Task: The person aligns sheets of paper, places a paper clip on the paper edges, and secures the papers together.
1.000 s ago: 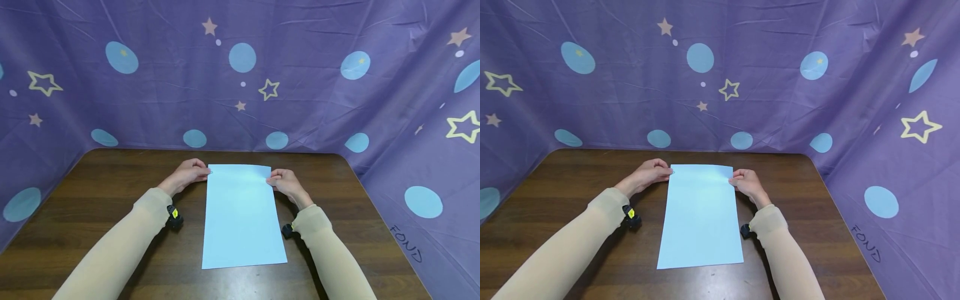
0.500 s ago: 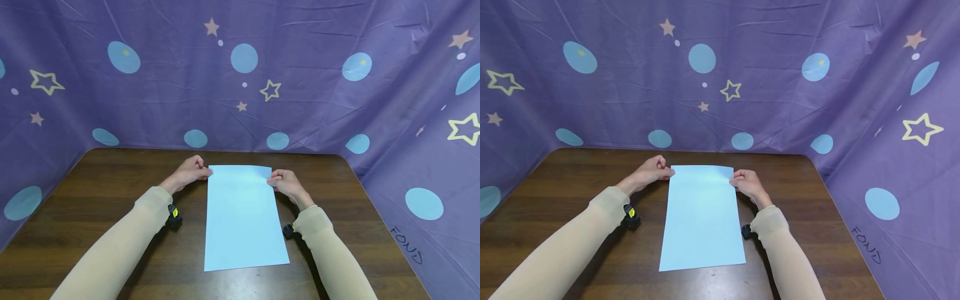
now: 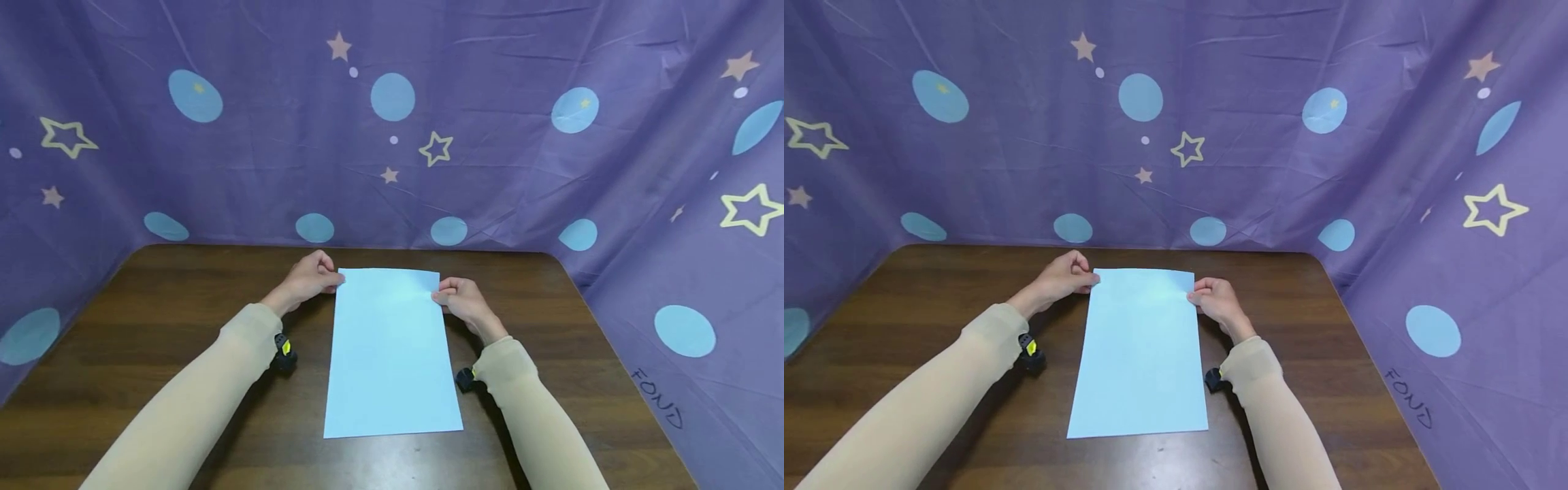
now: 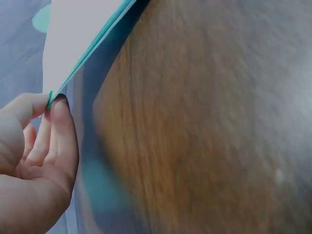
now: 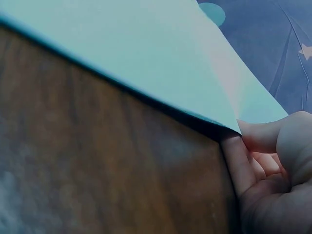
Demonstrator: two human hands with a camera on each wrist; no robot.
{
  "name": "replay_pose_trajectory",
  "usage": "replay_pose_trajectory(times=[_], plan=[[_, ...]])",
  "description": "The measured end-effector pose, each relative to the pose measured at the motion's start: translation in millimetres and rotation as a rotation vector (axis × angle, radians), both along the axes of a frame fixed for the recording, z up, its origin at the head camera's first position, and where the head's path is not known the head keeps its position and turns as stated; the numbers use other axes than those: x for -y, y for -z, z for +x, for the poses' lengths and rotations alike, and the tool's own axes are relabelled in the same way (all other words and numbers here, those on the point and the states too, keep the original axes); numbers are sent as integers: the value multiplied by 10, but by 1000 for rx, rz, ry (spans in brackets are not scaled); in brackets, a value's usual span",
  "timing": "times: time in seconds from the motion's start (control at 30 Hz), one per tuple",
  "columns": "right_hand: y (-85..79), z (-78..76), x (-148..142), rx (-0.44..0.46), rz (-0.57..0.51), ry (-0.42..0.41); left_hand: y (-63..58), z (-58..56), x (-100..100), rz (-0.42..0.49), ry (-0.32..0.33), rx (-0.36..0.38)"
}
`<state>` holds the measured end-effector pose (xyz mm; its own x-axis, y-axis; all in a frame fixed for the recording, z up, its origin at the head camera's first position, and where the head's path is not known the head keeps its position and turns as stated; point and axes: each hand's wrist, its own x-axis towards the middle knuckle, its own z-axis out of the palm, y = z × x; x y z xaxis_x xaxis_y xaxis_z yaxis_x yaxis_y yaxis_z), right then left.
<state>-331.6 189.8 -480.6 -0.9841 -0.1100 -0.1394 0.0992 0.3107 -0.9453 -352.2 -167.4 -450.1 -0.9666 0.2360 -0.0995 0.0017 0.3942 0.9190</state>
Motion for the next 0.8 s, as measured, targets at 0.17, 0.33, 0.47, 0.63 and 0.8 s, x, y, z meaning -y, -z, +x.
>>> replay_pose_trajectory(times=[0.17, 0.33, 0.47, 0.63, 0.8], plan=[[-1, 5, 6, -3, 18, 5, 29, 28, 39, 104, -29, 109], [7, 24, 12, -10, 34, 0, 40, 52, 39, 107, -25, 113], [20, 28, 3, -19, 35, -3, 33, 57, 31, 57, 26, 73], [33, 23, -10, -28, 33, -8, 34, 56, 2, -6, 103, 11], [35, 8, -10, -13, 18, -21, 55, 70, 22, -18, 69, 14]])
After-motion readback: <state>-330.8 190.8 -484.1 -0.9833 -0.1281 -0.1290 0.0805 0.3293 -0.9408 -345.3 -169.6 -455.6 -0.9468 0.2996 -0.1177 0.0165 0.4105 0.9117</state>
